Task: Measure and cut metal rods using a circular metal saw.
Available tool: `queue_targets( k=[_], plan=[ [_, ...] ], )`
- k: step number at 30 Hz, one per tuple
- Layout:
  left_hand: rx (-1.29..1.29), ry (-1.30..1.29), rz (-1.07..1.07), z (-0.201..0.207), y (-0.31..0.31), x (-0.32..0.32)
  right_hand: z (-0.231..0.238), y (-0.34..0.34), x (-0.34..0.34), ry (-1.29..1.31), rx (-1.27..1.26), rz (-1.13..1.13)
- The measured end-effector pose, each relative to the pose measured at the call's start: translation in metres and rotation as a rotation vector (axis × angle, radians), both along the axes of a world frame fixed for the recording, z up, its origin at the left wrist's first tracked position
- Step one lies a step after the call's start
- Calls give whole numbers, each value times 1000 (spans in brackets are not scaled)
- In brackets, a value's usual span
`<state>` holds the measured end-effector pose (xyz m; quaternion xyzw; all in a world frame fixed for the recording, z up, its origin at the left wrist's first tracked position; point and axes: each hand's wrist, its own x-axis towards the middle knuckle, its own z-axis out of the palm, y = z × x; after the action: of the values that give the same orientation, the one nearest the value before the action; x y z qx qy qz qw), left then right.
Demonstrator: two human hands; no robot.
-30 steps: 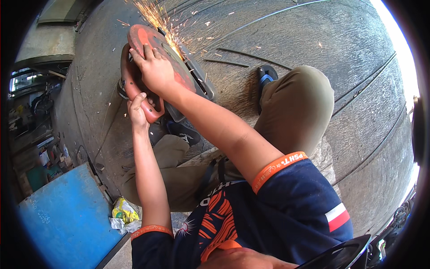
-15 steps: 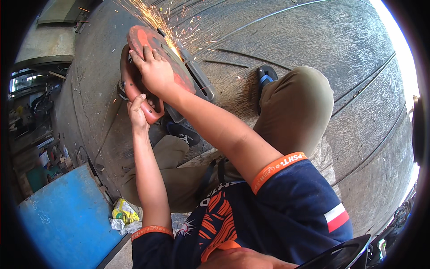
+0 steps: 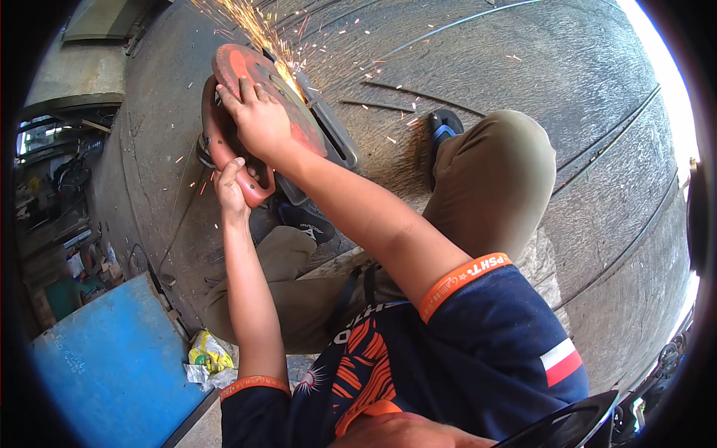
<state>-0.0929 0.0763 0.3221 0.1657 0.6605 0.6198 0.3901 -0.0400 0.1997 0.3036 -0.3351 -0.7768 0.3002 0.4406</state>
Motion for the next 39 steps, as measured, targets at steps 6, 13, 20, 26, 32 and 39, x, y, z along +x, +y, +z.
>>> queue_targets(
  k=[6, 13, 20, 26, 32, 39],
  plan=[
    [24, 20, 0, -8, -4, -7, 0, -1, 0, -5, 10, -4],
    [-4, 61, 14, -4, -3, -3, -1, 0, 0, 1, 10, 0],
    [23, 52, -13, -1, -1, 0, -2, 0, 0, 8, 6, -1],
    [7, 59, 20, -4, -1, -1, -1, 0, 0, 17, -11, 9],
    [27, 71, 32, -6, -1, -1, -2, -1, 0, 9, -3, 6],
    [19, 89, 39, -3, 0, 3, -5, 0, 0, 1, 18, 4]
  ],
)
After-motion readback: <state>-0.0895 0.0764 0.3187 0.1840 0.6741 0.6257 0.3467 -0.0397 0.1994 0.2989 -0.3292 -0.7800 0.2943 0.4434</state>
